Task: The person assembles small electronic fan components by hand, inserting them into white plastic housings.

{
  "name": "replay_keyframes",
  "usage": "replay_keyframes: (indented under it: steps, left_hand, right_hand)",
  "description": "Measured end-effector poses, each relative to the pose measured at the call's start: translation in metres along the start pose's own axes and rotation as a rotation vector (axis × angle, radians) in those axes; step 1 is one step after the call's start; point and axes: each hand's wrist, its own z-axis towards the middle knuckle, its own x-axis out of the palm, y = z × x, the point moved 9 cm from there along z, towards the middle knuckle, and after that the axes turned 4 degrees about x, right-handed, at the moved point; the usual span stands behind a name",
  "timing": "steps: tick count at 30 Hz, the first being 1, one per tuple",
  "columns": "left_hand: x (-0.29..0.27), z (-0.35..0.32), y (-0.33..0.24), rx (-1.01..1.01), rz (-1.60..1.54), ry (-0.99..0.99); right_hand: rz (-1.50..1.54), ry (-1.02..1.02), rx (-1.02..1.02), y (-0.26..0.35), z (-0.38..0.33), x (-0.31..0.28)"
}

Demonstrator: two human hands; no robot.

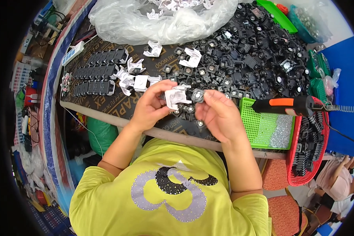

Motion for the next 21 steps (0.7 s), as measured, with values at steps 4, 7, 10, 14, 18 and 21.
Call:
replay_keyframes:
  steps: [4,7,10,14,18,21]
  left_hand:
    - [0.014,-0.004,-0.035,0.388,0.639,0.187]
    - [0.012,-0.007,-0.033,0.423,0.675,0.145]
    - [0.010,-0.009,-0.028,0.285,0.598,0.156]
    - [0.004,-0.014,-0.007,0.127,0.362,0.239]
    - [0.006,-0.015,-0.006,0.131,0.368,0.162]
    - [0.001,-0.014,0.000,0.013,0.292,0.106]
  right_hand:
    - [0.124,-0.006,0.095,-0.028,-0.002,0.009]
    - [0.127,-0.060,0.074,-0.034,-0.001,0.011]
    - [0.111,-0.052,0.073,-0.038,-0.002,0.010]
    - [0.057,-0.022,0.057,-0.037,-0.001,0.003]
    - [-0.012,0.079,0.069,-0.042,0.003,0.006]
    - [-0.006,0.097,0.068,-0.043,0.002,0.007]
